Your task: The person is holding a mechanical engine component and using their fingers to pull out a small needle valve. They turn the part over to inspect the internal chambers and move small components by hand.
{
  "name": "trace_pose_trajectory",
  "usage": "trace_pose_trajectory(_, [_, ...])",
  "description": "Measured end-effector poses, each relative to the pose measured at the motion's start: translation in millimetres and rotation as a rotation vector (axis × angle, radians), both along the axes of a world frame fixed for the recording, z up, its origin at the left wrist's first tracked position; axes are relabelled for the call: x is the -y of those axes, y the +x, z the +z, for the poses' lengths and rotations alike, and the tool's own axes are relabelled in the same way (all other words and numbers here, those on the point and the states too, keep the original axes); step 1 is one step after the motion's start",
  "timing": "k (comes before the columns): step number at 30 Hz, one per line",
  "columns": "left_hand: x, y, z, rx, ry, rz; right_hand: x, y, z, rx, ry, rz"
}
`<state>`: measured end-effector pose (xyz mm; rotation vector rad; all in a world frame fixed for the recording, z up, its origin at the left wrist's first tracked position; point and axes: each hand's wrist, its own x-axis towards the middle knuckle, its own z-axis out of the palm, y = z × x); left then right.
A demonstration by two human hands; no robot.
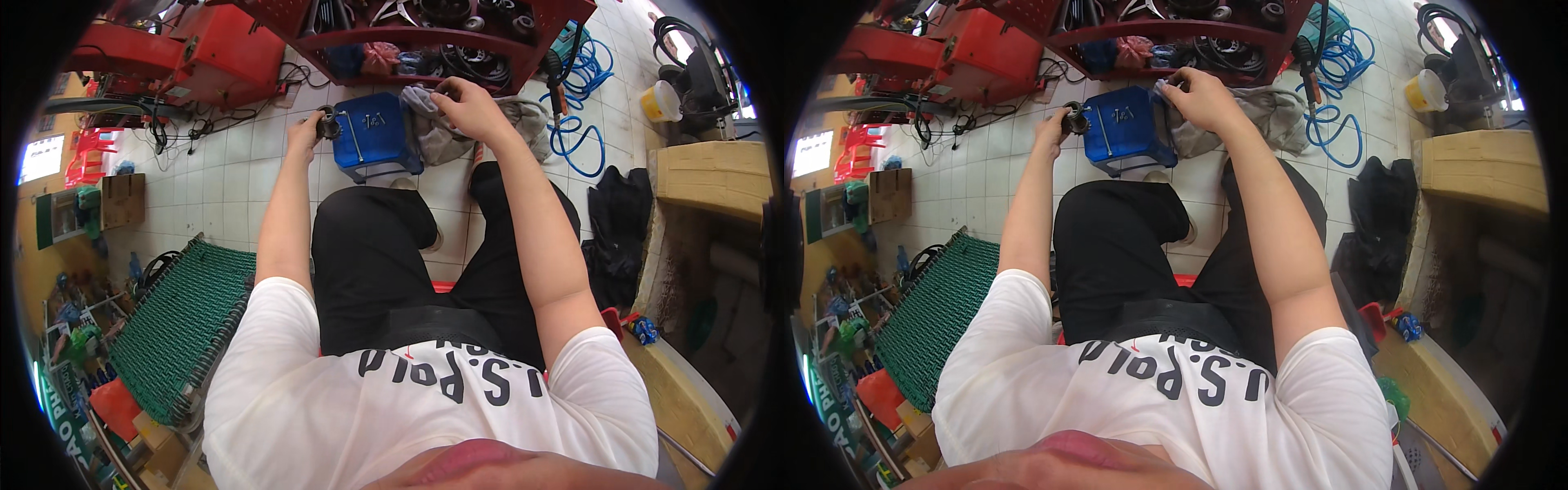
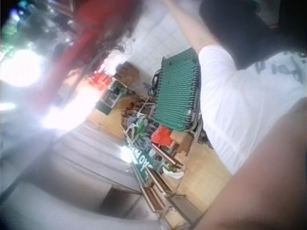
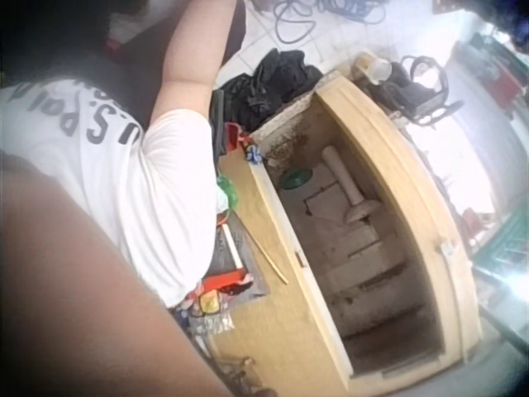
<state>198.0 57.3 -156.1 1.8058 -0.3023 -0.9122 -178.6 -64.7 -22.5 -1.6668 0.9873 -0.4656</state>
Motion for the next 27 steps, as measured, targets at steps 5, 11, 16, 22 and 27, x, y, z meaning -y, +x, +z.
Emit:
trace_pose_trajectory(5, [-16.5, 21.1, -58.3, -0.332, -0.104, 0.036, -1.6, 6.8, -6.0, -0.070, -0.077, 0.039])
trace_pose_trajectory(11, [-30.6, 13.2, -91.7, -0.488, -0.156, 0.079, -4.2, 5.4, -4.7, -0.074, -0.031, 0.046])
trace_pose_trajectory(16, [-46.0, 26.5, -99.1, -0.439, -0.181, 0.058, -6.8, 12.2, -2.2, -0.078, -0.028, 0.048])
trace_pose_trajectory(22, [-34.4, 2.9, -87.7, -0.344, -0.151, 0.013, -4.1, 5.6, -10.6, -0.094, -0.071, 0.066])
trace_pose_trajectory(27, [-40.0, -3.4, -69.5, -0.116, 0.010, -0.074, -5.9, 8.7, -5.4, -0.108, -0.048, 0.059])
